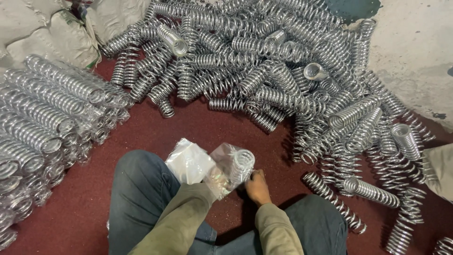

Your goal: The person sits on the floor and places individual metal springs into clear plastic bags, one at a time, and stacks the filled bags to their left.

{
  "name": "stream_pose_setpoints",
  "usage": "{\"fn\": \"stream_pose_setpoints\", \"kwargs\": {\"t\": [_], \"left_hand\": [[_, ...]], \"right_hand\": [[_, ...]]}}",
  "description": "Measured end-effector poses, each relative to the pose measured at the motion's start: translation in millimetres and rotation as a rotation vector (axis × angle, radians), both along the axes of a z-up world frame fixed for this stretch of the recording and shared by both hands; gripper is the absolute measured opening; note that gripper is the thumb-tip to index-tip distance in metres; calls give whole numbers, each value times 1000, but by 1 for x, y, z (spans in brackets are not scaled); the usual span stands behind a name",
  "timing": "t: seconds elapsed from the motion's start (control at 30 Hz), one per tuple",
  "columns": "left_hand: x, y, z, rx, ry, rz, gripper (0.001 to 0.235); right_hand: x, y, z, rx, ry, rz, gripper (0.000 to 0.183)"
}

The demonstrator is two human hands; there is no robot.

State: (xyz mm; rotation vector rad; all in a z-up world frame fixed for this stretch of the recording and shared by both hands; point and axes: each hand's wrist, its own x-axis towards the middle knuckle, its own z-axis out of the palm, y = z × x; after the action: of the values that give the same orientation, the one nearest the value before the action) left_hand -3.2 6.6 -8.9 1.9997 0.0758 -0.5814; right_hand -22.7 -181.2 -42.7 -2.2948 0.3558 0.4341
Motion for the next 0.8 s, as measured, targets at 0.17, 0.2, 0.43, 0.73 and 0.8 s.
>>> {"fn": "stream_pose_setpoints", "kwargs": {"t": [0.17,0.2,0.43,0.73,0.8], "left_hand": [[-2,1,-37,46,-128,-1,39],[1,2,-44,55,-157,2,37],[5,-7,-87,99,-329,14,28],[1,-11,-50,207,-261,-14,38],[1,-10,-65,147,-343,-3,35]], "right_hand": [[-19,14,68,35,-117,-25,31],[-24,21,94,54,-201,-24,40],[-42,48,210,246,-641,-2,63],[-31,47,272,211,-1110,-87,9],[-30,46,276,265,-1092,-70,9]]}}
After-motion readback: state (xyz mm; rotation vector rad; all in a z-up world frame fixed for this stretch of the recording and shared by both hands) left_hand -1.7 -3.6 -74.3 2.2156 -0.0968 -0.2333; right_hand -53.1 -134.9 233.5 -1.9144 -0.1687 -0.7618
